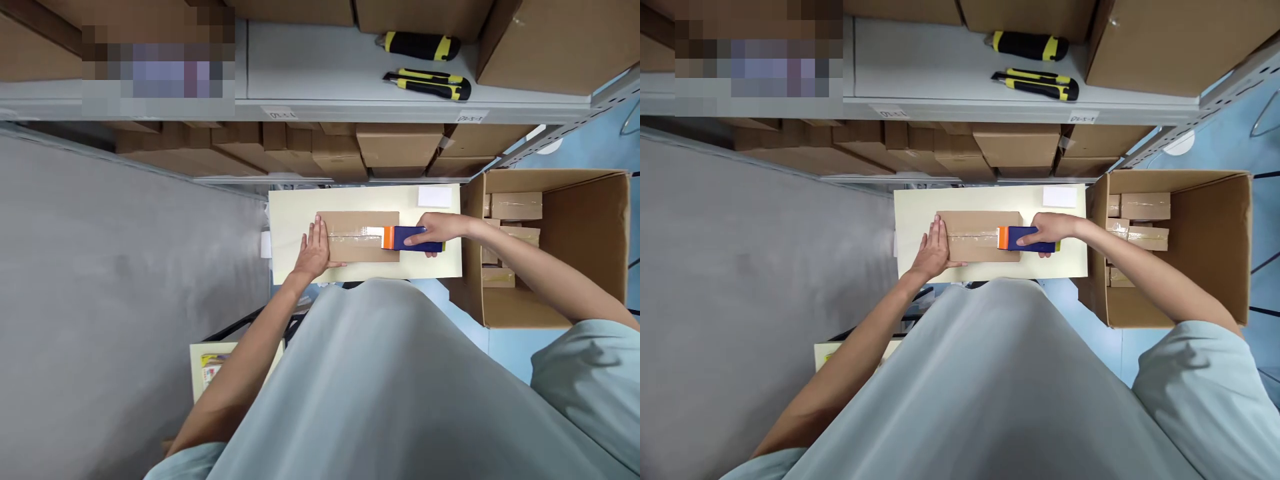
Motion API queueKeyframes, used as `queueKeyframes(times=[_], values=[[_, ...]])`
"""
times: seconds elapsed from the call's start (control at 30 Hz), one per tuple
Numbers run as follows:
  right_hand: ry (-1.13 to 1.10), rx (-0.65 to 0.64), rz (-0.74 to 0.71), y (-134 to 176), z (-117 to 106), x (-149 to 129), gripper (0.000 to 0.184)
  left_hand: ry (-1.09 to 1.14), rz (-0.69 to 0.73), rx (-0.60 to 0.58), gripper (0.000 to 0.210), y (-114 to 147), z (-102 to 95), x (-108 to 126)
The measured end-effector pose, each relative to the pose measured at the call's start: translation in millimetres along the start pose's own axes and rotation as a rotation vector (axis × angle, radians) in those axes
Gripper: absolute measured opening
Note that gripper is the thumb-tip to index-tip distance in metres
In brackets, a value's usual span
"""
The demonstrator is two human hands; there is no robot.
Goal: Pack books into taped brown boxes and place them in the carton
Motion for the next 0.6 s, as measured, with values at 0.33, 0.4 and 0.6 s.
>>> queueKeyframes(times=[0.33, 0.4, 0.6], values=[[-0.037, 0.021, -0.010, 17, -29, 72, 0.073, -0.053, -0.059, -0.046, 0.125, -5, -12.4, 16], [-0.037, 0.020, 0.013, 6, -25, 83, 0.075, -0.069, -0.058, -0.042, 0.122, -6, -11.4, 16], [0.022, 0.076, 0.034, -26, -15, 107, 0.080, -0.118, -0.049, -0.032, 0.126, -7, -6.4, 13]])
Point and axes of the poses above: each hand's wrist, its own y-axis away from the middle knuckle, its own z-axis out of the palm, x = y × z, the point moved 7 cm from there along -y, towards the middle knuckle, and after that the axes turned 15 degrees about x, right-handed, at the moved point
